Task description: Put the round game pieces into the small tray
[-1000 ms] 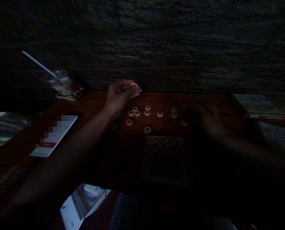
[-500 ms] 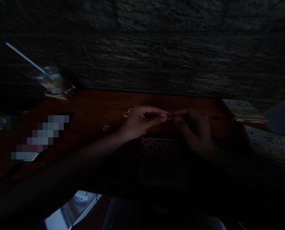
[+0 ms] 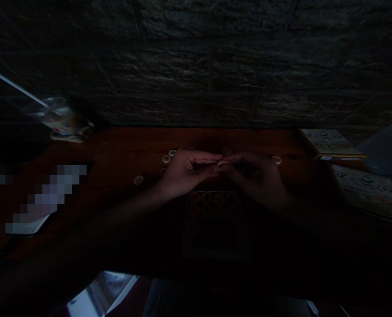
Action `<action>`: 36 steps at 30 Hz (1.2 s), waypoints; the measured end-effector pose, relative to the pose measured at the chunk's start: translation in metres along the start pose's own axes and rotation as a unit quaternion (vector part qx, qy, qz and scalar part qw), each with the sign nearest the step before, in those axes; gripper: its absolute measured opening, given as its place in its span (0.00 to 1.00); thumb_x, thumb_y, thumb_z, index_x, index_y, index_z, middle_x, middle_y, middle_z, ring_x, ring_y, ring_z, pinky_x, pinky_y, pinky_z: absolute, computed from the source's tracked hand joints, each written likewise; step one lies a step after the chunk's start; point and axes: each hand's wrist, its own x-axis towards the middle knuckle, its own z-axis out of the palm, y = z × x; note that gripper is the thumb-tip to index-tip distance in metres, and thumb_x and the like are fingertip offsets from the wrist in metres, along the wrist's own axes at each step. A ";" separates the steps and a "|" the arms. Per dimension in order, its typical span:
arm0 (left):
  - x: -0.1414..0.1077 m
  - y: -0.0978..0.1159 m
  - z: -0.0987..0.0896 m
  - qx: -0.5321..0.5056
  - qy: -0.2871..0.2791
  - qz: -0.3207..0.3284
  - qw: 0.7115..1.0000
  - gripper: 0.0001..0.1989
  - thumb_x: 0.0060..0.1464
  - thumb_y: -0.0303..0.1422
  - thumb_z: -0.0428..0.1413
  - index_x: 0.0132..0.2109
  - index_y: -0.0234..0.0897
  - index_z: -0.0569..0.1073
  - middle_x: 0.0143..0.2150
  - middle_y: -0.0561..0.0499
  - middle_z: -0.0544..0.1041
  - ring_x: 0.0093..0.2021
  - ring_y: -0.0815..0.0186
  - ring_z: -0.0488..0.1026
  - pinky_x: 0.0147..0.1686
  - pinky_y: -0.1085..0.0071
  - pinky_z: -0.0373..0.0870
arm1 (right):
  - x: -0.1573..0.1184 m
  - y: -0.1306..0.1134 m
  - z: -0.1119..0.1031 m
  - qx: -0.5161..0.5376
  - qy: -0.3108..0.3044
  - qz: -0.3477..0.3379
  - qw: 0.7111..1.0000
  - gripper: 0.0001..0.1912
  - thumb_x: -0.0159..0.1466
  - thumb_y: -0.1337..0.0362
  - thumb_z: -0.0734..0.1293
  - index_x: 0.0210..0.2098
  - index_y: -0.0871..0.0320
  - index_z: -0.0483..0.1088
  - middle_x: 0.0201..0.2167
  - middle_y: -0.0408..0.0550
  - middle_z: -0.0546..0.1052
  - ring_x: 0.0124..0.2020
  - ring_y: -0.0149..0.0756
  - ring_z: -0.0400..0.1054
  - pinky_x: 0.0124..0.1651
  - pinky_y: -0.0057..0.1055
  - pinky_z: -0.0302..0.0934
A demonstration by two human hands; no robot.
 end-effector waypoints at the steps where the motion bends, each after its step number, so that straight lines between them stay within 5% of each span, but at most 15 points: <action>1: 0.000 0.000 0.001 0.012 0.001 0.012 1.000 0.17 0.56 0.34 0.73 0.52 0.37 0.86 0.53 0.43 0.87 0.51 0.55 0.87 0.55 0.62 0.84 | 0.000 -0.001 0.000 0.003 0.002 0.005 1.000 0.03 0.70 0.61 0.75 0.43 0.51 0.81 0.39 0.43 0.87 0.39 0.37 0.82 0.44 0.33 0.75; 8: -0.002 0.000 0.006 0.055 0.003 0.069 0.996 0.12 0.58 0.30 0.70 0.49 0.37 0.87 0.50 0.45 0.88 0.49 0.59 0.87 0.53 0.66 0.84 | 0.006 0.000 -0.004 0.008 -0.003 0.048 0.999 0.11 0.67 0.51 0.77 0.38 0.51 0.83 0.35 0.45 0.86 0.36 0.39 0.81 0.43 0.36 0.74; 16: -0.004 -0.003 -0.001 0.122 -0.046 0.091 0.987 0.15 0.64 0.33 0.67 0.56 0.38 0.85 0.49 0.47 0.88 0.49 0.62 0.86 0.48 0.71 0.81 | 0.006 -0.001 -0.005 0.042 -0.034 0.089 0.995 0.12 0.65 0.49 0.79 0.34 0.51 0.84 0.29 0.43 0.85 0.27 0.33 0.78 0.31 0.27 0.72; 36: -0.002 0.014 0.003 0.097 0.032 0.049 0.994 0.08 0.62 0.30 0.67 0.48 0.39 0.88 0.44 0.46 0.89 0.43 0.61 0.88 0.45 0.70 0.84 | 0.007 -0.003 -0.002 0.179 -0.068 0.127 0.973 0.13 0.62 0.52 0.81 0.38 0.54 0.85 0.30 0.44 0.85 0.27 0.30 0.77 0.32 0.27 0.75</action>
